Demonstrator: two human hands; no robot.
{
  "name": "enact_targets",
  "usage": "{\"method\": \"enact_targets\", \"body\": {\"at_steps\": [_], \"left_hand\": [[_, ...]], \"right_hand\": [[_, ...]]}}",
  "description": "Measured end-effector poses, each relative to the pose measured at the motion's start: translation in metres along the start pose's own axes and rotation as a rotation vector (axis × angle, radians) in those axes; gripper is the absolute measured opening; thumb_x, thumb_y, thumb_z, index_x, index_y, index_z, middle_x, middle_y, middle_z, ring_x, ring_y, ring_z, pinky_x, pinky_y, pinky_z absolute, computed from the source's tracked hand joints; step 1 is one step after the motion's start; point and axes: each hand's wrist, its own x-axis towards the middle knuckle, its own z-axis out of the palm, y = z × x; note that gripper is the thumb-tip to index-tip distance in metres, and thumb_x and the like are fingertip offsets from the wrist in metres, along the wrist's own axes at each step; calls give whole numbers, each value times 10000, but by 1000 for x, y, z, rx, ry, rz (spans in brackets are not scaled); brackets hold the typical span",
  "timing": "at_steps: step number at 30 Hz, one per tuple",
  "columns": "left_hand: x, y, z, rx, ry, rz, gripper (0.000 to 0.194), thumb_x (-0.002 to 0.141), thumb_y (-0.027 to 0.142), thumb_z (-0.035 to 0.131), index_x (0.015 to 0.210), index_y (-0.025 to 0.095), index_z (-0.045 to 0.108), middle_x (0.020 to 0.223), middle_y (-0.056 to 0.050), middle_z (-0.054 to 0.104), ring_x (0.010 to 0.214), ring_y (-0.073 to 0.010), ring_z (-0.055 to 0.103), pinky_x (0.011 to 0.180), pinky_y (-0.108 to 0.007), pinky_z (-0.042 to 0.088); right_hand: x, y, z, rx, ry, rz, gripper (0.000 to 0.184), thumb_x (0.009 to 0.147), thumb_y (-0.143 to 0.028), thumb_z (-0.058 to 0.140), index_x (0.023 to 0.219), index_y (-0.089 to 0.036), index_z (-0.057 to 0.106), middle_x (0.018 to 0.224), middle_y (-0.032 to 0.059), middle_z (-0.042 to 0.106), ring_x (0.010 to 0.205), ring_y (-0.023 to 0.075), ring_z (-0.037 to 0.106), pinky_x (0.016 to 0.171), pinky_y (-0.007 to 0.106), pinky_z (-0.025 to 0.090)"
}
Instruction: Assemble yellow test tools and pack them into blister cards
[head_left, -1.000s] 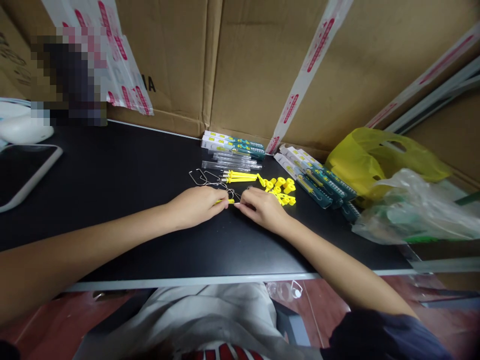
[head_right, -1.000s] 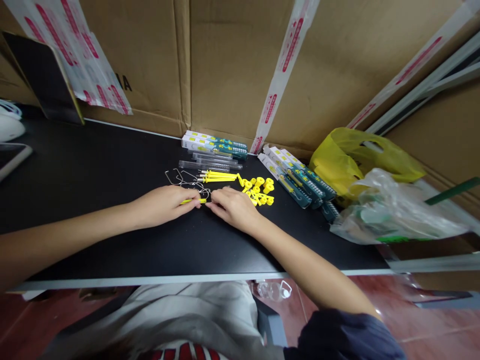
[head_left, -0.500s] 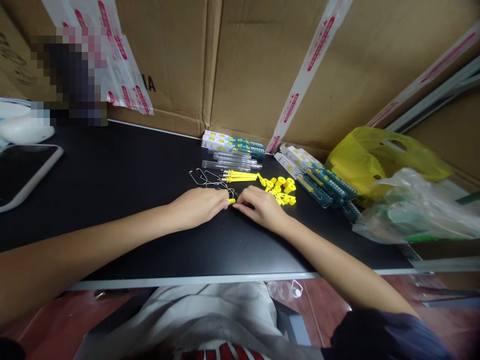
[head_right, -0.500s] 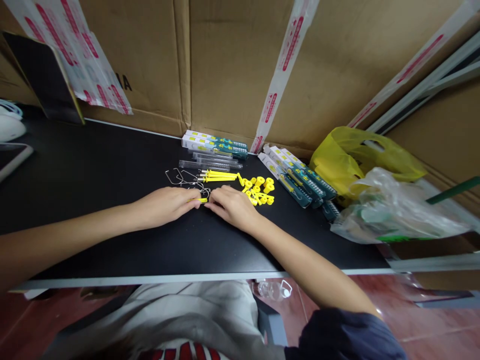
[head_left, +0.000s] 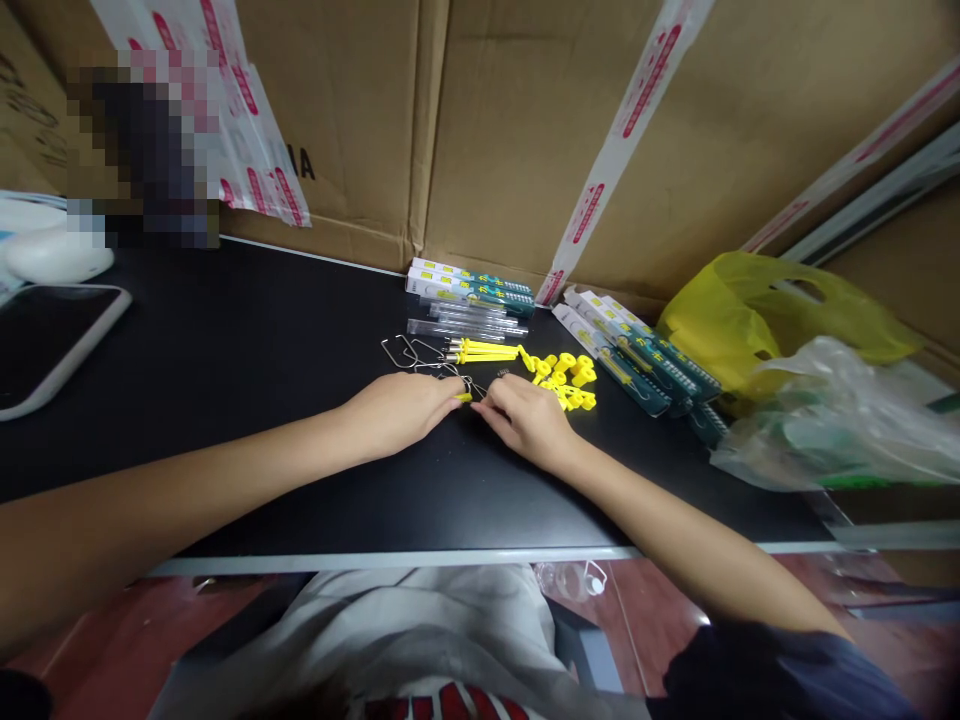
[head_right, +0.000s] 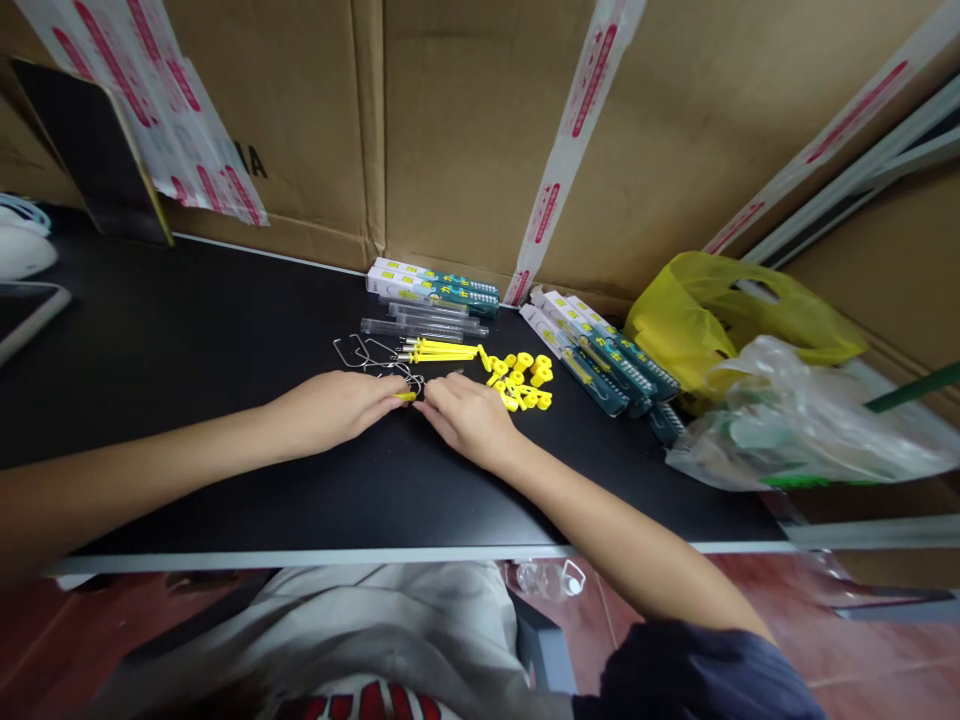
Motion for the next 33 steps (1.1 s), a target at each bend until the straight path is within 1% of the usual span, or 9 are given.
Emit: {"method": "enact_targets", "body": {"at_steps": [3,9,15,19,21,24,28,30,33], "left_hand": [[1,1,1,6,-2,-8,277,996,304,302,978,193,555,923,-76,710,806,-241,675,652,-302,423],[1,0,3,-5,3,15,260,999,302,296,989,197,534,902,-72,706,786,-240,673,633,-297,413],[0,0,6,11,17,24,240,1000,289,292,1001,200,515,892,-73,705,783,-234,679,625,-291,411],[-2,2,10,40,56,-9,247,1003,299,273,1055,205,495,894,-69,710,781,-249,694,605,-297,419],[-3,4,11,48,58,-35,253,1003,302,264,1078,202,484,904,-74,714,777,-260,700,599,-306,428],[-4,5,9,61,34,-51,266,1003,309,254,1059,192,487,896,-85,711,769,-277,703,602,-324,445],[-4,5,7,42,19,-36,259,999,303,265,1023,188,496,915,-94,706,813,-285,702,648,-343,470],[-4,5,6,17,21,-41,253,999,303,276,1027,188,499,936,-94,708,837,-278,701,678,-343,478],[-3,3,7,-19,32,-44,267,1000,315,277,1073,185,497,975,-99,708,863,-273,700,709,-343,485]], "right_hand": [[-1,-3,0,-18,14,28,273,974,-295,474,717,-204,469,654,16,553,601,133,478,528,245,305],[-1,-7,0,89,16,108,266,959,-284,499,710,-210,440,653,7,574,591,123,511,533,228,334],[-2,-7,-1,123,10,153,265,946,-278,523,707,-211,431,668,10,584,608,126,534,548,224,347],[0,-6,-4,163,1,188,268,937,-283,542,703,-209,434,671,7,570,599,124,524,538,223,335],[1,-4,-6,189,-13,202,268,925,-290,568,703,-206,444,669,2,556,590,122,514,538,223,335],[4,0,-9,205,-43,199,248,915,-294,591,718,-202,473,675,-4,543,599,122,510,558,225,347],[4,4,-12,170,-96,141,189,927,-275,568,765,-202,501,697,3,550,644,132,511,576,229,350],[4,4,-14,148,-113,117,167,926,-244,554,773,-203,501,712,9,560,661,135,507,579,231,347],[4,4,-15,137,-108,105,180,924,-230,542,754,-203,487,710,12,555,659,136,499,576,234,341]]}}
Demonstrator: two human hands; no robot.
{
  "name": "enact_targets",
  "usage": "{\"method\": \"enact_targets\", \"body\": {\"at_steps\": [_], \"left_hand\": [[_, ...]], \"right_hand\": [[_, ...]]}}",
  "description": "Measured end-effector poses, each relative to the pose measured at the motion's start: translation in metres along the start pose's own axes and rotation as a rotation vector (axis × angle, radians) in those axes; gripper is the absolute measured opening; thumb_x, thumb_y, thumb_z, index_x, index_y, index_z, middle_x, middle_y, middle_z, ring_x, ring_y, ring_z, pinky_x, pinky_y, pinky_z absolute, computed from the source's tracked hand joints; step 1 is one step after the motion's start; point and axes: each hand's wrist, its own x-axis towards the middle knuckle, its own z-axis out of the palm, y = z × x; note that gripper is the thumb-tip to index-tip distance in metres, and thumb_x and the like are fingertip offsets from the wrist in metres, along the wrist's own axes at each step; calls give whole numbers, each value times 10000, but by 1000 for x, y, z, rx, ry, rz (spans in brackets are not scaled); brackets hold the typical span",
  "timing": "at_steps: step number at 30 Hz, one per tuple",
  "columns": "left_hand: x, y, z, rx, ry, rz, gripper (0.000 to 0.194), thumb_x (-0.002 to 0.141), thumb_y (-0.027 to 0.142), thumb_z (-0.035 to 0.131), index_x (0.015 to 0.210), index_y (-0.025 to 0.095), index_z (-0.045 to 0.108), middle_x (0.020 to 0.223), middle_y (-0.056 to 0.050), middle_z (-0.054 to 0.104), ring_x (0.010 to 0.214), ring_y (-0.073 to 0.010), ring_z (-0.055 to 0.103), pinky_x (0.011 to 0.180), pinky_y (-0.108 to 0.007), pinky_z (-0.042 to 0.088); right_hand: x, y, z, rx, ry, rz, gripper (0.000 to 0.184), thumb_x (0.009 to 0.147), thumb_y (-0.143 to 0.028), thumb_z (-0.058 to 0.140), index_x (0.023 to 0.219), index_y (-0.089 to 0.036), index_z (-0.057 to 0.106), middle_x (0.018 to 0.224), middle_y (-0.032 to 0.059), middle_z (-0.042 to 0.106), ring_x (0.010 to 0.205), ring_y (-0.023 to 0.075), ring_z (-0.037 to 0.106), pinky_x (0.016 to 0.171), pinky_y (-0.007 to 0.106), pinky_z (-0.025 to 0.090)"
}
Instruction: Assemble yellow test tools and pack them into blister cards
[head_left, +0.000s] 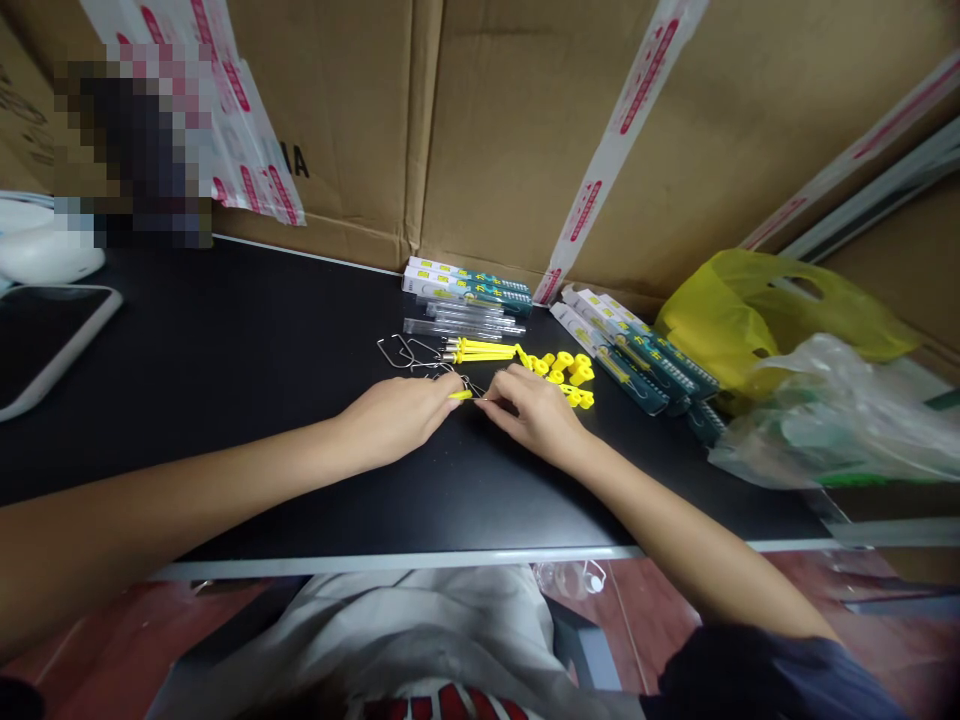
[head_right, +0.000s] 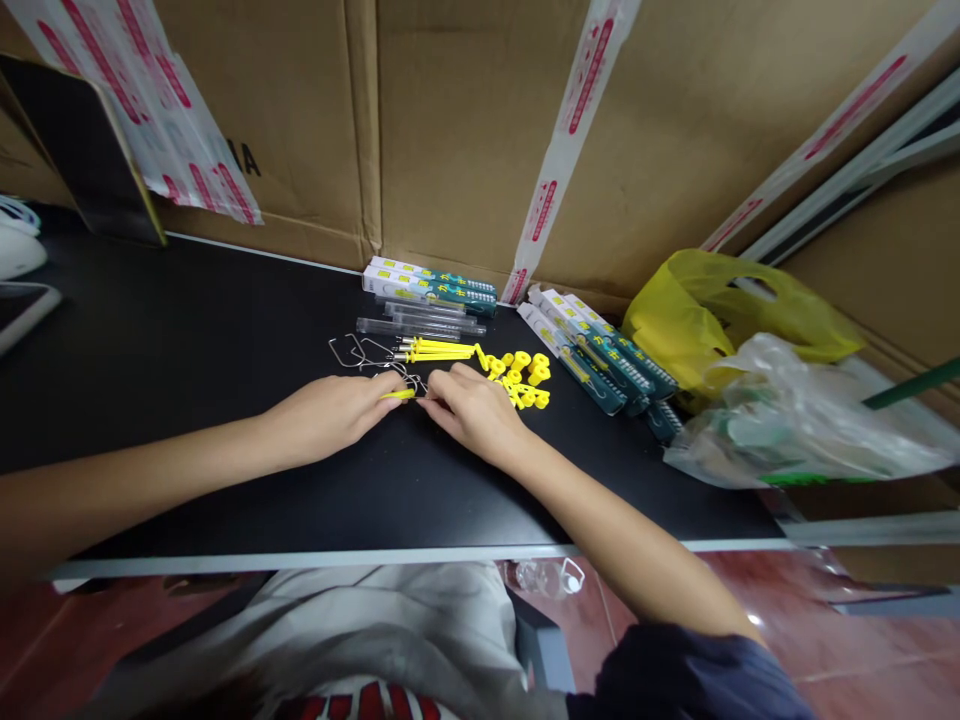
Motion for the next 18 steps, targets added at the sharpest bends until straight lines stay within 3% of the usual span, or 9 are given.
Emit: {"method": "enact_targets", "body": {"at_steps": [5,12,18], "left_hand": [[0,-3,1,-92,23,5,241,990,296,302,1134,194,465,1015,-88,703,915,-265,696,760,-344,489],[1,-2,1,-66,-4,13,218,986,309,295,1031,187,470,922,-101,700,841,-280,692,714,-350,478],[1,-1,-2,-49,-30,15,211,985,299,289,1022,191,466,894,-101,697,814,-277,687,691,-339,464]], "right_hand": [[1,-1,1,47,12,31,197,921,-234,550,739,-204,482,700,7,546,657,135,499,575,234,340],[0,-1,3,242,0,110,193,894,-266,600,741,-197,504,685,-12,531,625,120,494,579,228,364],[0,-5,4,248,33,145,226,887,-264,592,707,-197,472,659,-15,519,600,114,488,563,230,350]]}}
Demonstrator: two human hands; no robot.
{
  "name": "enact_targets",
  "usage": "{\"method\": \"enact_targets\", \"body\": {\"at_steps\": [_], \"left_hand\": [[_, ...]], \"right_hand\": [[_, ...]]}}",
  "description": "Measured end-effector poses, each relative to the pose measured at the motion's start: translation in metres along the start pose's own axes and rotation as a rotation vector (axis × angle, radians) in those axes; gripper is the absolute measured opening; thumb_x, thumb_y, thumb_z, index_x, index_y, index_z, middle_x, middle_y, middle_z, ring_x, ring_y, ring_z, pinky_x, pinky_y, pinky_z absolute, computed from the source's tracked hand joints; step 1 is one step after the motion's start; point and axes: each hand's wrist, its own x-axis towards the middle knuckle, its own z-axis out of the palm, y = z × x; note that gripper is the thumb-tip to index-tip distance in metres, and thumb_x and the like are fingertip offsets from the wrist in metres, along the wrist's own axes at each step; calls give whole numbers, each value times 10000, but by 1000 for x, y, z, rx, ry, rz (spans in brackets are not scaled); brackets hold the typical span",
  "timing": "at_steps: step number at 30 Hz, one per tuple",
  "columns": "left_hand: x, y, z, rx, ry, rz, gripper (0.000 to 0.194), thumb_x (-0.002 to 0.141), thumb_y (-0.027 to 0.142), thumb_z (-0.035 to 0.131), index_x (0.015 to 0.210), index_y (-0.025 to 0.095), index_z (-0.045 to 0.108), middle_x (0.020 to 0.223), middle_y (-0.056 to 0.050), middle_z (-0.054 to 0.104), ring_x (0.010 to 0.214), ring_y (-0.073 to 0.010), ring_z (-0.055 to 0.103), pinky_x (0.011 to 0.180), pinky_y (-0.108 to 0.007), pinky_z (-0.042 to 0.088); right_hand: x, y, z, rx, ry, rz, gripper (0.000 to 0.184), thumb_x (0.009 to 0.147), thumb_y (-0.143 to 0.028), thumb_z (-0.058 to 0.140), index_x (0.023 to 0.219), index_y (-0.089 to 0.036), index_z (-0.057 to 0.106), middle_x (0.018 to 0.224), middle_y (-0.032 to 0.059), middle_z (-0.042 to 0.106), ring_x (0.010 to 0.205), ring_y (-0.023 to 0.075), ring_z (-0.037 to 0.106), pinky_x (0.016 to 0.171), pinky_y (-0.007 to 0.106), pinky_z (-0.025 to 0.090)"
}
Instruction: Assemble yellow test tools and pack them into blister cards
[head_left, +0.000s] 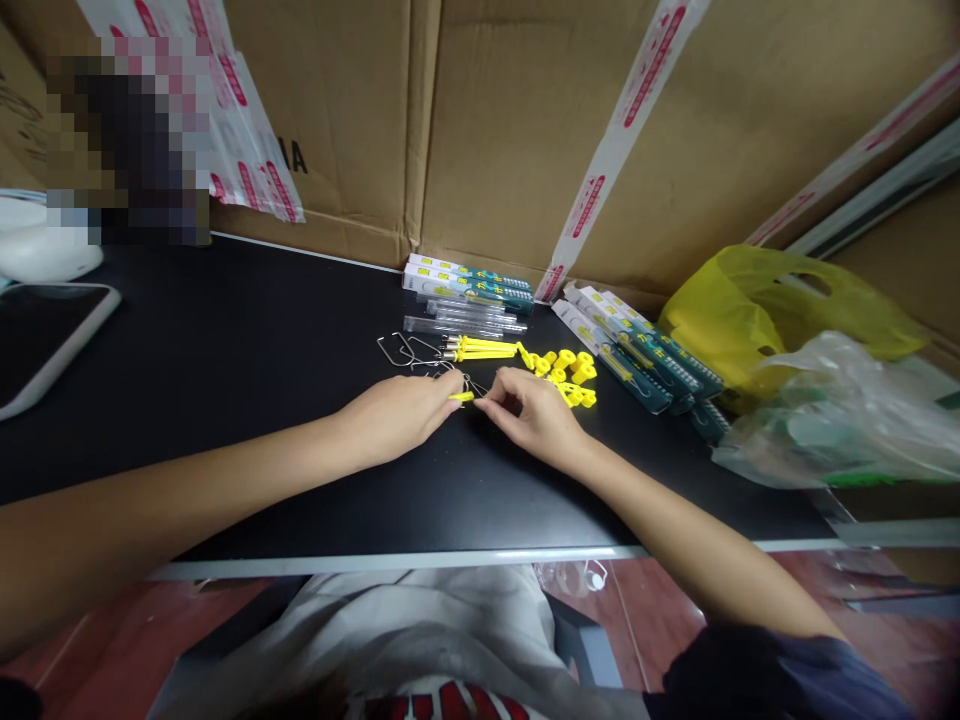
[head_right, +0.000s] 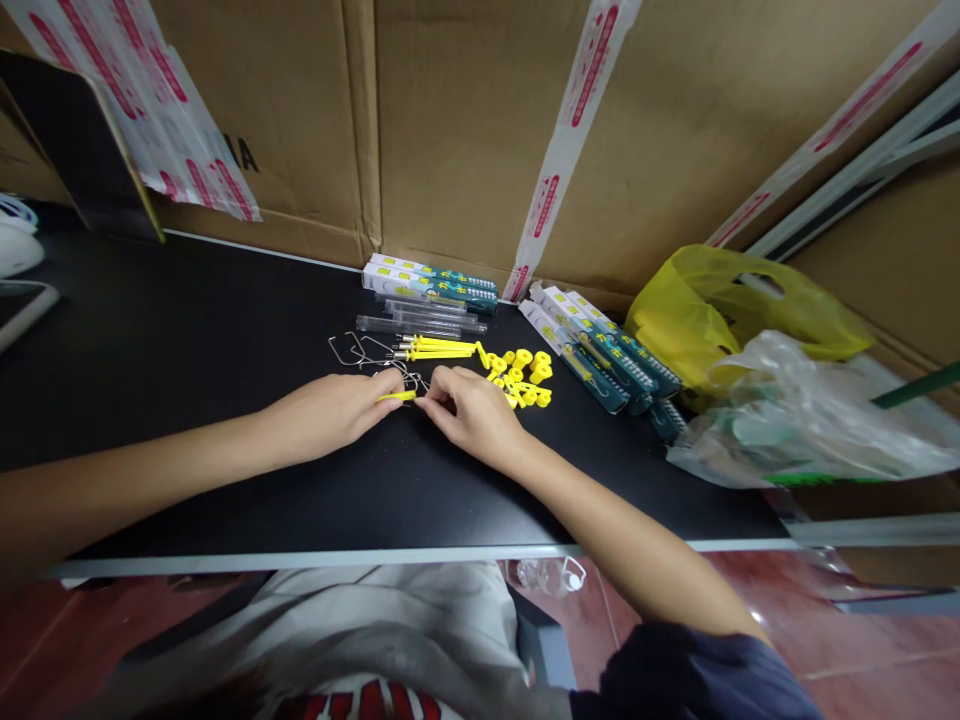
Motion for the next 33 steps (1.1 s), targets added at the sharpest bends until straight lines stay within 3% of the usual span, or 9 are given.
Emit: {"method": "enact_targets", "body": {"at_steps": [8,21,33], "left_hand": [[2,-3,4,-38,27,32,213,984,298,281,1035,194,460,899,-96,692,834,-273,685,688,-328,454],[0,-1,2,-64,-3,30,179,968,280,307,992,203,467,888,-75,678,801,-247,664,675,-310,440],[-2,0,-4,-247,-7,14,206,975,275,323,956,196,513,826,-37,634,733,-193,603,683,-295,420]], "right_hand": [[-3,-5,5,5,78,42,239,889,-275,571,697,-200,450,642,-11,554,571,110,497,541,230,342],[0,-9,2,112,39,132,241,878,-300,589,694,-197,472,610,-29,527,532,97,479,527,227,351],[1,-4,0,15,-4,57,230,897,-267,566,722,-207,429,632,-39,485,549,98,441,528,224,314]]}}
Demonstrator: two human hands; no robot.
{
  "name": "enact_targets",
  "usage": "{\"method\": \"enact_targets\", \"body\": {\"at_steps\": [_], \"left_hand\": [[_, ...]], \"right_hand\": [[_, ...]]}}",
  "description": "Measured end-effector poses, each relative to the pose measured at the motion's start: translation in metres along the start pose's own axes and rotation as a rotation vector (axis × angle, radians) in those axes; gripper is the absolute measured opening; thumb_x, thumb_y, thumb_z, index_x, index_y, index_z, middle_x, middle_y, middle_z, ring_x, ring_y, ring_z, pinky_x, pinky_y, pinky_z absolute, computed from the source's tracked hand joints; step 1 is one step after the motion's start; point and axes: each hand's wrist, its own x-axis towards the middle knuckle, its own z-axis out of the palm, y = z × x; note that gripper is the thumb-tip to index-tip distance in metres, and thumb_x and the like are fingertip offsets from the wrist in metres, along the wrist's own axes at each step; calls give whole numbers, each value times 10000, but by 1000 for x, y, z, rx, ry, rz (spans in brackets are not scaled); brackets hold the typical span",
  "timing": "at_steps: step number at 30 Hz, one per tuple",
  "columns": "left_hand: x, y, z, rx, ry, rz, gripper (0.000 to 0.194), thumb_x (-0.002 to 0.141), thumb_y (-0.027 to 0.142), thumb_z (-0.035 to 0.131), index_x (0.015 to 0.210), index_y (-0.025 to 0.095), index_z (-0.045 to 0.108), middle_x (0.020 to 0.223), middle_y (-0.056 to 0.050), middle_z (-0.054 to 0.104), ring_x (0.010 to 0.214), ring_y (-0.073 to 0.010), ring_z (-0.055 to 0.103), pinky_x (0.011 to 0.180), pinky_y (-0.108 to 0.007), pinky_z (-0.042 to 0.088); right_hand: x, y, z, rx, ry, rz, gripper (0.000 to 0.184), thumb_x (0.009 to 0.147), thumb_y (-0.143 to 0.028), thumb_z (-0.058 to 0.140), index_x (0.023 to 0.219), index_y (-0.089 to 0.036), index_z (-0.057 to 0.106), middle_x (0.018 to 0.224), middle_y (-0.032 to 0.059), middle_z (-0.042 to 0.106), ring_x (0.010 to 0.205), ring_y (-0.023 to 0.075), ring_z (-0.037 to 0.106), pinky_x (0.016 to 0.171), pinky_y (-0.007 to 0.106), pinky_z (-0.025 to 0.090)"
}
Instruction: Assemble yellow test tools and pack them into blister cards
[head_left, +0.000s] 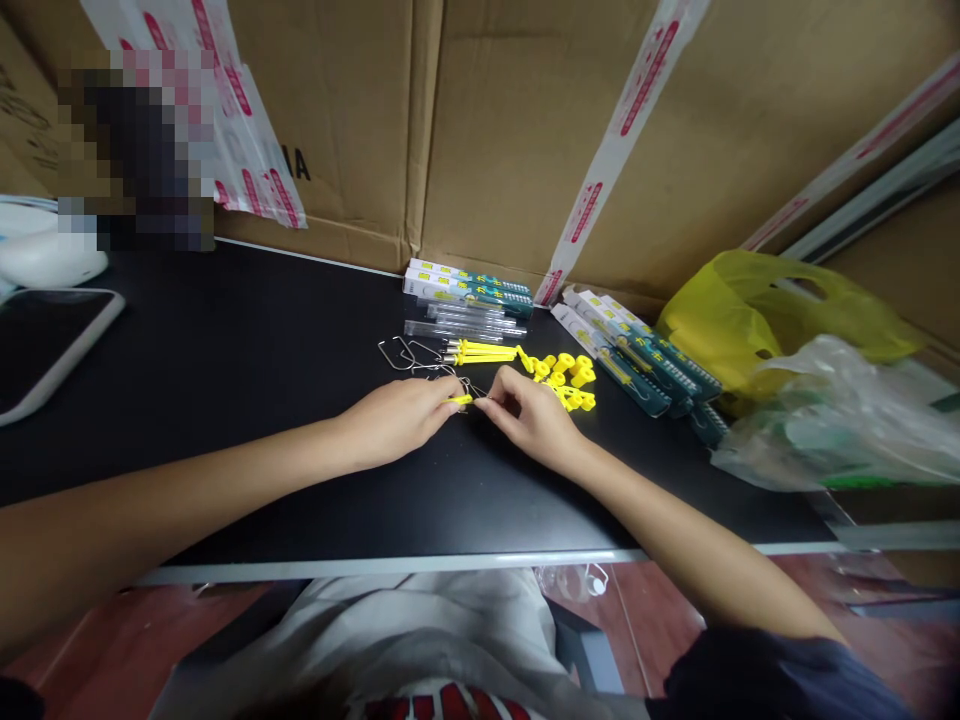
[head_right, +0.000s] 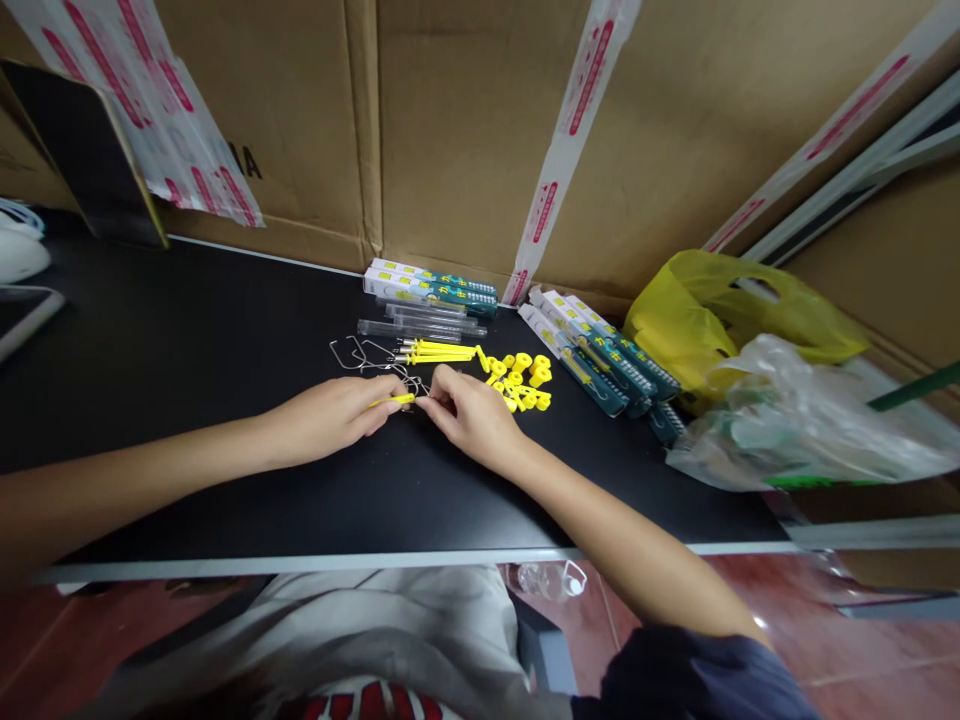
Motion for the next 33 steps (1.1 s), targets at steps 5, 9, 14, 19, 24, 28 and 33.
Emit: {"method": "enact_targets", "body": {"at_steps": [5,9,14,19,24,28,33], "left_hand": [[0,-3,1,-16,18,36,205,969,301,339,966,205,520,875,-37,646,779,-197,611,712,-305,427],[0,-4,3,-20,24,26,218,967,325,341,990,212,527,877,-35,649,784,-202,614,714,-308,422],[0,-4,4,-23,23,28,231,972,340,331,978,208,521,885,-39,642,798,-208,611,745,-324,421],[0,-3,3,-18,18,29,216,972,338,344,940,209,514,842,-27,631,775,-201,608,724,-311,419],[-1,-1,0,17,-16,6,215,985,301,328,867,206,481,792,-21,610,729,-191,593,690,-294,403],[-1,1,1,61,-34,-12,187,989,278,327,871,206,453,790,-19,597,711,-191,585,694,-301,392],[0,-1,5,41,-15,16,207,990,276,312,817,215,408,774,-12,577,705,-192,568,703,-312,377]], "right_hand": [[3,6,-8,-35,-46,-86,218,889,-286,609,738,-200,477,669,-22,512,608,113,461,566,229,341],[4,7,-16,-103,-82,-134,194,887,-277,626,748,-193,521,692,-1,551,661,134,495,615,243,367],[4,8,-19,-169,-151,-160,160,911,-275,589,786,-189,537,734,15,565,691,146,513,629,248,370],[3,8,-17,-221,-202,-186,183,951,-308,515,808,-195,509,742,15,528,685,147,491,638,253,367],[3,7,-14,-179,-202,-261,231,969,-284,476,753,-200,477,687,3,484,664,148,462,634,257,358],[3,7,-11,-39,-159,-203,195,947,-276,518,772,-199,479,710,0,506,657,137,467,615,247,361],[4,6,-12,-9,-204,-168,165,965,-277,486,850,-181,553,748,19,565,694,145,505,654,258,394]]}}
